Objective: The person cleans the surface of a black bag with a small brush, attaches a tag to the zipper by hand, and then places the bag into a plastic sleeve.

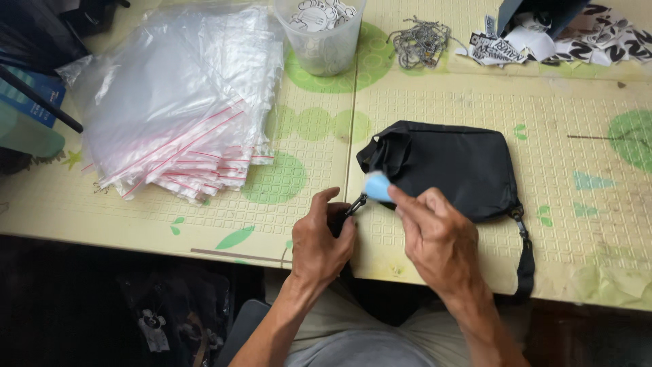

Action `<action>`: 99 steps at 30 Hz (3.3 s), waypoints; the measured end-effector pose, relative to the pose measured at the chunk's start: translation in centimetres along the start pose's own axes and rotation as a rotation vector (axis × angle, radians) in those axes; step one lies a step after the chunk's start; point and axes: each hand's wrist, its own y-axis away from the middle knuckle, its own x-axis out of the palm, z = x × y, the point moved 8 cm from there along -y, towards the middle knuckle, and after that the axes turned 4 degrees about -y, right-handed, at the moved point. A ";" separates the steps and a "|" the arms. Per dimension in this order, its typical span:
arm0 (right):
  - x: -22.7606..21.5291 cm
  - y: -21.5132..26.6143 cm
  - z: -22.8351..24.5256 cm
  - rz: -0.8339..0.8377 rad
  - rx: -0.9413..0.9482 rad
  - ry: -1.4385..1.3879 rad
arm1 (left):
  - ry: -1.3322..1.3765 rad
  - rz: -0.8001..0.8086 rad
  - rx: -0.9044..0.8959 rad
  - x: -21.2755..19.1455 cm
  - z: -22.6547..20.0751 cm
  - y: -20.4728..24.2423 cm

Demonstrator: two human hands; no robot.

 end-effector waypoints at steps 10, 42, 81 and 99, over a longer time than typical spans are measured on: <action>0.4 0.2 3.9 -0.016 -0.173 0.285 | 0.159 0.083 -0.264 0.6 2.1 -0.4; 1.1 1.3 5.5 0.132 -0.143 0.100 | 0.306 0.081 -0.220 -0.5 2.3 0.5; 2.8 2.2 3.5 0.042 -0.004 -0.020 | 0.088 0.123 -0.125 -0.4 2.9 -1.0; 3.5 1.7 3.7 0.070 0.004 0.111 | 0.244 0.019 -0.169 -0.5 1.7 -0.4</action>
